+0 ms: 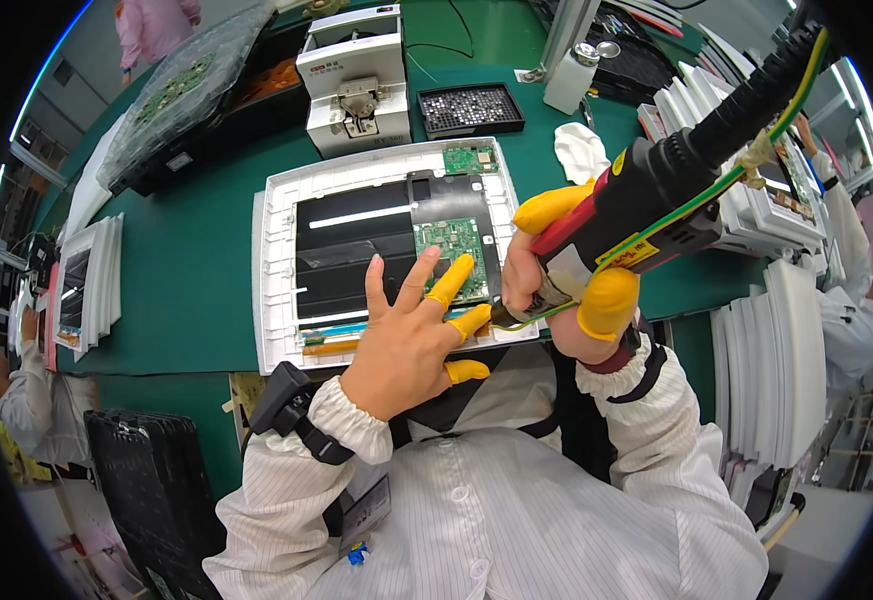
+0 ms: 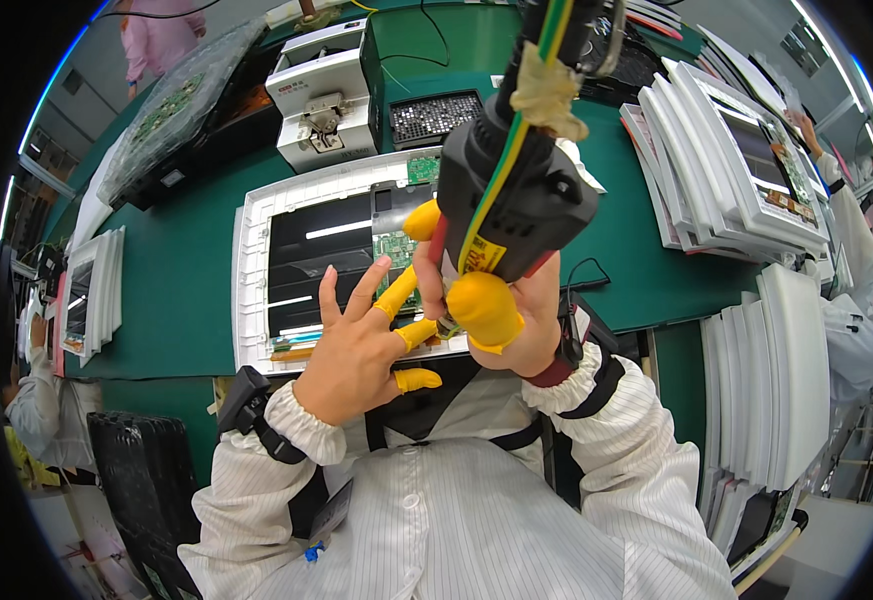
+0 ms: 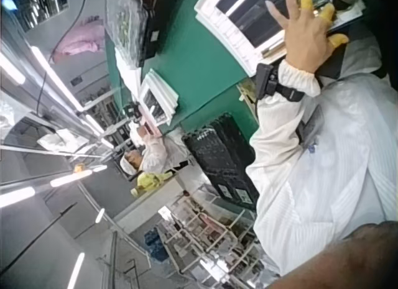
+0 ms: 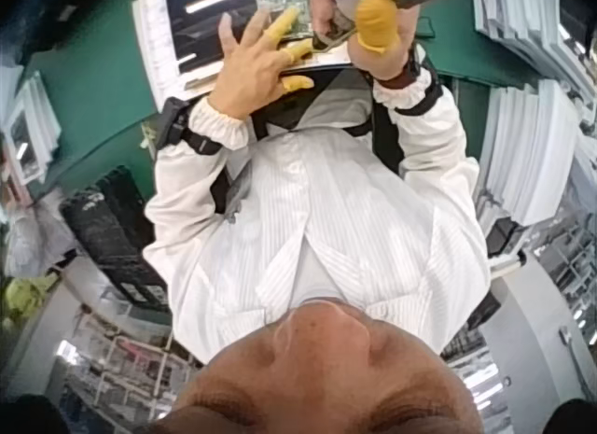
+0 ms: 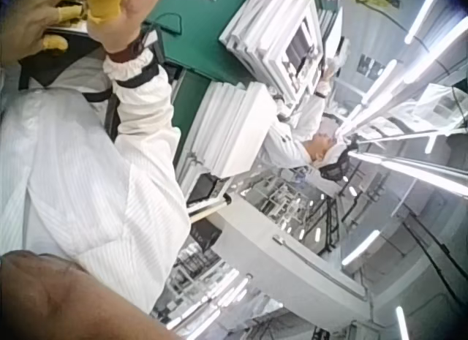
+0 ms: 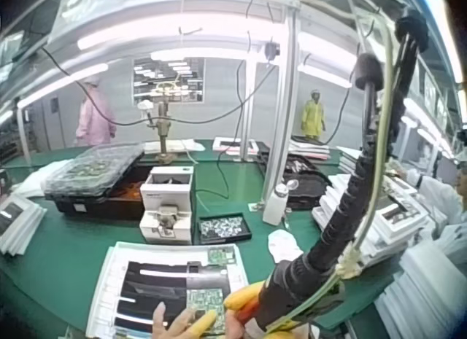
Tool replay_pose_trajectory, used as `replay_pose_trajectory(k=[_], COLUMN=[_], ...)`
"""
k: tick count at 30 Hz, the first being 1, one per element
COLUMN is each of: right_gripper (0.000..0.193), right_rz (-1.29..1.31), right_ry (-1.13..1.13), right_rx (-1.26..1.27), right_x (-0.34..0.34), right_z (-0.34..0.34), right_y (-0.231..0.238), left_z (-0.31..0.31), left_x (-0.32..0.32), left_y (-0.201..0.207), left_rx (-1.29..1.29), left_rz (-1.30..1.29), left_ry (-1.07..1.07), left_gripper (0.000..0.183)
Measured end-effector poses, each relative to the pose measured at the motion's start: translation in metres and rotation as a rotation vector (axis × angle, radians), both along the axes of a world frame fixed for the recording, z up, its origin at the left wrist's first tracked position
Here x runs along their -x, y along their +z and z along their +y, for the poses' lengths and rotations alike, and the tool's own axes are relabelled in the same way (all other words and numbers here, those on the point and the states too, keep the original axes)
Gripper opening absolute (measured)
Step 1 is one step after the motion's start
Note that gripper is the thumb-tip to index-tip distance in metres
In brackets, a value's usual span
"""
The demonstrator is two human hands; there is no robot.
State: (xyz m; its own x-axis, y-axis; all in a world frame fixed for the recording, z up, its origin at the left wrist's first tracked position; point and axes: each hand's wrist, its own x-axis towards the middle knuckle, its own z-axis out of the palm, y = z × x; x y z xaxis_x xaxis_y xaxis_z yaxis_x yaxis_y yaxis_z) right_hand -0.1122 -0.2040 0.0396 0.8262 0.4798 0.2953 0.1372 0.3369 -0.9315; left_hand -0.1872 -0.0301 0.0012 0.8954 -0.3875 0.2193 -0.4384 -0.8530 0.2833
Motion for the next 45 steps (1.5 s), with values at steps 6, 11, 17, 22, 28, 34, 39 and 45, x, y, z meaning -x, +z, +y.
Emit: replay_pose_trajectory(k=[6, 11, 17, 22, 28, 34, 39, 45], right_gripper=[0.079, 0.068, 0.070, 0.072, 0.072, 0.085, 0.097, 0.093], right_rz=[0.033, 0.021, -0.034, -0.008, 0.189, -0.041, 0.150, 0.092], right_ry=[0.021, 0.091, 0.021, 0.047, 0.056, 0.101, 0.028, 0.071], right_rx=[-0.003, -0.017, 0.007, 0.025, -0.176, -0.182, -0.169, -0.146], right_x=[0.003, 0.009, 0.010, 0.006, 0.003, 0.001, 0.007, -0.002], right_z=[0.000, -0.006, -0.003, -0.004, -0.002, -0.002, -0.003, 0.002], right_y=[-0.004, -0.016, -0.012, -0.011, -0.008, -0.018, -0.012, -0.005], left_z=[0.002, 0.002, 0.003, 0.004, 0.002, 0.003, 0.004, 0.003], left_x=[-0.002, -0.003, -0.003, -0.002, -0.002, -0.002, -0.002, -0.003], left_y=[0.001, 0.000, -0.002, -0.004, -0.007, -0.008, -0.006, -0.004], left_rx=[-0.078, -0.028, -0.052, -0.048, -0.042, -0.030, -0.054, -0.065], left_rz=[0.065, 0.047, 0.075, 0.023, 0.027, 0.032, 0.039, 0.079], left_ry=[0.009, 0.006, 0.015, 0.017, 0.021, 0.016, 0.033, 0.029], left_gripper=[0.032, 0.026, 0.013, 0.013, 0.014, 0.015, 0.013, 0.012])
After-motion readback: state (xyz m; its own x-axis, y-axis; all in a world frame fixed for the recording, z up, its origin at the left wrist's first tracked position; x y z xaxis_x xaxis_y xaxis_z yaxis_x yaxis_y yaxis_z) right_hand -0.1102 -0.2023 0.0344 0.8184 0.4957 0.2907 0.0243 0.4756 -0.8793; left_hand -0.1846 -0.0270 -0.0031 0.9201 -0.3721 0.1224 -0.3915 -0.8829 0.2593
